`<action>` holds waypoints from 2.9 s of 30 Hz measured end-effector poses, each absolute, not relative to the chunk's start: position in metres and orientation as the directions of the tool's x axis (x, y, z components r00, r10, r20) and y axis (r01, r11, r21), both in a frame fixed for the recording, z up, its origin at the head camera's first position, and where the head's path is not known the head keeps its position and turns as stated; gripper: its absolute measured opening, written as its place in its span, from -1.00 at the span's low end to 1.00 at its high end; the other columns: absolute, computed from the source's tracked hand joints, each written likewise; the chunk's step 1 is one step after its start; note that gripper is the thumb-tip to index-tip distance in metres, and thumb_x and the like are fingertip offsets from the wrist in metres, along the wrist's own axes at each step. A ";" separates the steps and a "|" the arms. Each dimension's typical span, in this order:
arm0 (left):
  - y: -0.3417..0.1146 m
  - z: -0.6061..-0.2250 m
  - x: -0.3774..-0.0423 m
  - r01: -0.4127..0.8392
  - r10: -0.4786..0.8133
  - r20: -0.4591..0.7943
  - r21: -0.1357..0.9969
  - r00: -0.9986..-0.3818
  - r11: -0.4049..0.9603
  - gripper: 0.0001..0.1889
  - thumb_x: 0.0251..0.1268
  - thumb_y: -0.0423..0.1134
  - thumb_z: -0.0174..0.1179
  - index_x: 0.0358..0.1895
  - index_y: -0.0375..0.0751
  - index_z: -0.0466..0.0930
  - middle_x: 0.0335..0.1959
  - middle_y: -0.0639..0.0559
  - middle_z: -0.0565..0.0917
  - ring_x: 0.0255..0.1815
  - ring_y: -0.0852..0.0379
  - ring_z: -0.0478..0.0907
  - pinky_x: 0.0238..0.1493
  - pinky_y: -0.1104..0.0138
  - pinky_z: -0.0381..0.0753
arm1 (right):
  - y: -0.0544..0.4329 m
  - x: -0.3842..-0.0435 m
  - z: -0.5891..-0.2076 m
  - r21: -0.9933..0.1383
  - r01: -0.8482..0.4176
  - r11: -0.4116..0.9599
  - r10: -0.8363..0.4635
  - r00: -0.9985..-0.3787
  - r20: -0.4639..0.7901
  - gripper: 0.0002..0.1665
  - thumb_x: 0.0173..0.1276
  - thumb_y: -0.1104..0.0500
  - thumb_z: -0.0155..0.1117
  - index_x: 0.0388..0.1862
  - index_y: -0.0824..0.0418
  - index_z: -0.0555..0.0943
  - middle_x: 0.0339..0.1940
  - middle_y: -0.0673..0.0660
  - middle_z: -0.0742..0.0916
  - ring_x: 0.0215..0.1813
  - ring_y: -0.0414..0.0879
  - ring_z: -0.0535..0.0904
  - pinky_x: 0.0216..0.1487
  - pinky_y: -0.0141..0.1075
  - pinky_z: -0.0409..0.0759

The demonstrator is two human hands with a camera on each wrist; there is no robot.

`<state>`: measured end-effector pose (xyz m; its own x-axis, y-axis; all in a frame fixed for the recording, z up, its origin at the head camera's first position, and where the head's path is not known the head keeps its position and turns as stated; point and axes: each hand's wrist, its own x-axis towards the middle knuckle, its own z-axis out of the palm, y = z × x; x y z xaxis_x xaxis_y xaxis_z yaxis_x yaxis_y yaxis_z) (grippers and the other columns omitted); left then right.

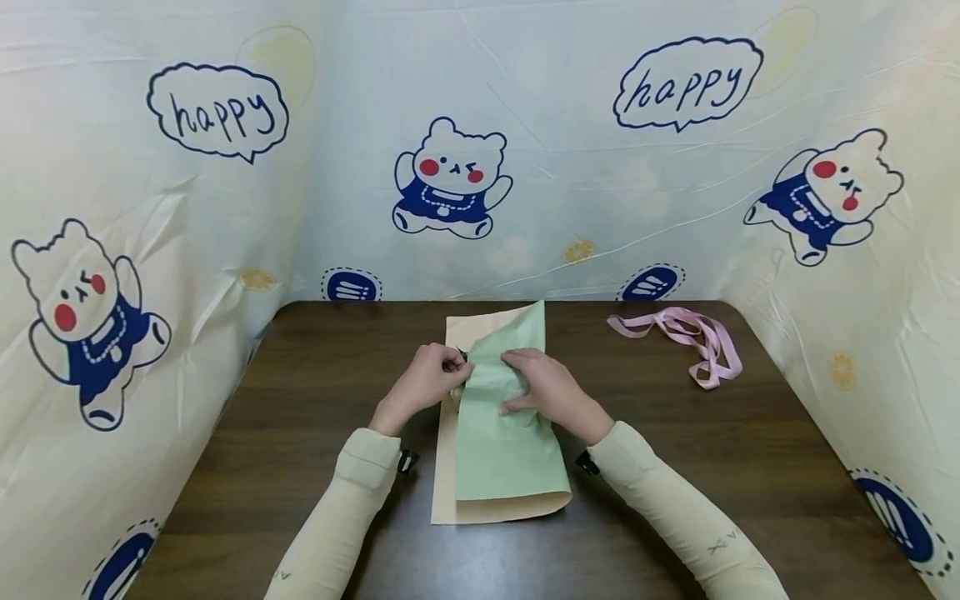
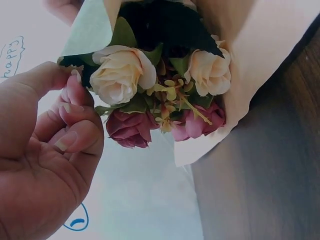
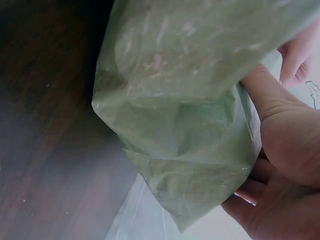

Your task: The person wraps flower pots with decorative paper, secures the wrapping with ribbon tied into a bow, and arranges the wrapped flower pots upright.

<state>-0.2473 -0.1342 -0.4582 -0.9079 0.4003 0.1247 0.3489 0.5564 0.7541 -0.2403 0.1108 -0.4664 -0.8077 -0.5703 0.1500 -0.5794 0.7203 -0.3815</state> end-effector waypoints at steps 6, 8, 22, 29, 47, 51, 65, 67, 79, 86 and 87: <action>-0.132 -0.457 -0.246 0.343 0.391 0.115 0.735 -0.913 0.585 -0.62 0.48 -0.24 0.19 -0.62 -0.12 0.56 -0.66 0.11 0.47 -0.64 0.21 0.34 -0.46 0.34 0.43 | 0.113 -0.242 -0.467 -0.328 -0.607 0.724 -0.593 -0.791 0.151 0.09 -0.04 -0.09 0.72 0.43 0.29 0.47 0.40 0.21 0.59 0.41 0.11 0.49 0.33 -0.03 0.54; -0.131 -0.456 -0.245 0.344 0.385 0.116 0.720 -0.916 0.602 -0.64 0.47 -0.25 0.19 -0.60 -0.13 0.58 -0.65 0.11 0.49 -0.63 0.21 0.36 -0.46 0.34 0.44 | 0.113 -0.243 -0.466 -0.330 -0.610 0.720 -0.600 -0.787 0.147 0.10 -0.05 -0.08 0.73 0.44 0.29 0.46 0.40 0.21 0.58 0.42 0.11 0.49 0.32 -0.03 0.54; -0.096 -0.437 -0.227 0.600 0.560 0.256 0.527 -0.788 0.602 -0.76 0.26 -0.34 0.42 -0.04 -0.31 0.71 -0.01 -0.10 0.68 0.09 -0.06 0.61 0.16 0.11 0.61 | 0.116 -0.242 -0.469 -0.366 -0.631 0.684 -0.615 -0.769 0.174 0.06 -0.07 -0.01 0.75 0.41 0.27 0.48 0.37 0.21 0.60 0.40 0.10 0.51 0.30 -0.02 0.56; -0.089 -0.442 -0.224 0.629 0.603 0.237 0.492 -0.762 0.602 -0.74 0.25 -0.36 0.43 -0.01 -0.32 0.72 0.02 -0.10 0.71 0.15 -0.06 0.61 0.22 0.14 0.58 | 0.114 -0.244 -0.470 -0.365 -0.638 0.678 -0.618 -0.764 0.186 0.03 -0.09 0.02 0.77 0.37 0.25 0.51 0.34 0.18 0.63 0.37 0.09 0.54 0.29 -0.03 0.56; -0.060 -0.467 -0.188 0.417 0.368 0.211 0.598 -0.906 0.684 -0.83 0.36 -0.38 0.19 -0.43 -0.22 0.67 -0.54 0.05 0.64 -0.58 0.26 0.45 -0.50 0.41 0.49 | 0.110 -0.243 -0.464 -0.276 -0.673 0.686 -0.649 -0.738 0.187 -0.02 -0.01 0.03 0.72 0.36 0.36 0.51 0.26 0.24 0.67 0.28 0.13 0.59 0.25 -0.03 0.59; -0.055 -0.470 -0.184 0.363 0.315 0.191 0.625 -0.930 0.691 -0.61 0.37 -0.35 0.16 -0.70 -0.09 0.42 -0.77 0.15 0.39 -0.74 0.25 0.31 -0.65 0.40 0.37 | 0.113 -0.245 -0.456 -0.283 -0.711 0.644 -0.704 -0.696 0.145 0.04 -0.03 0.08 0.73 0.39 0.41 0.45 0.29 0.28 0.64 0.32 0.16 0.56 0.30 -0.02 0.55; -0.040 -0.478 -0.176 0.278 0.249 0.134 0.621 -0.959 0.733 -0.42 0.56 -0.29 0.01 -0.78 0.01 0.16 -0.78 0.16 0.19 -0.79 0.22 0.16 -0.70 0.36 0.26 | 0.129 -0.267 -0.426 -0.455 -0.653 0.605 -0.779 -0.603 -0.171 -0.32 0.55 0.12 0.22 0.51 0.41 0.32 0.21 0.32 0.68 0.06 -0.02 0.68 0.28 -0.11 0.55; -0.040 -0.478 -0.177 0.271 0.243 0.130 0.605 -0.961 0.749 -0.41 0.56 -0.28 0.02 -0.79 0.01 0.16 -0.80 0.17 0.18 -0.79 0.21 0.16 -0.69 0.35 0.26 | 0.130 -0.268 -0.424 -0.460 -0.629 0.626 -0.760 -0.623 -0.183 -0.41 0.63 0.12 0.07 0.51 0.40 0.34 -0.17 0.25 0.74 -0.35 -0.15 0.62 0.13 -0.16 0.58; -0.042 -0.479 -0.181 0.245 0.231 0.104 0.610 -0.967 0.753 -0.40 0.57 -0.22 0.01 -0.80 0.00 0.17 -0.83 0.19 0.12 -0.80 0.21 0.11 -0.72 0.35 0.21 | 0.134 -0.264 -0.437 -0.473 -0.592 0.653 -0.680 -0.733 -0.020 -0.53 0.59 0.12 0.15 0.31 0.39 0.57 0.00 0.30 0.77 -0.22 -0.10 0.67 -0.06 -0.18 0.59; -0.042 -0.476 -0.178 0.227 0.219 0.089 0.613 -0.972 0.757 -0.41 0.53 -0.23 0.02 -0.81 0.01 0.16 -0.83 0.21 0.09 -0.78 0.21 0.09 -0.72 0.34 0.21 | 0.134 -0.261 -0.441 -0.535 -0.553 0.639 -0.637 -0.770 0.035 -0.50 0.53 0.08 0.26 0.30 0.36 0.60 0.20 0.29 0.71 -0.09 0.01 0.70 0.03 -0.09 0.62; -0.042 -0.475 -0.178 0.224 0.218 0.085 0.610 -0.972 0.760 -0.42 0.52 -0.23 0.02 -0.81 0.01 0.16 -0.83 0.21 0.09 -0.78 0.21 0.09 -0.72 0.34 0.21 | 0.134 -0.262 -0.441 -0.539 -0.552 0.637 -0.637 -0.770 0.037 -0.50 0.52 0.07 0.28 0.29 0.34 0.60 0.20 0.28 0.71 -0.04 0.04 0.71 0.07 -0.07 0.62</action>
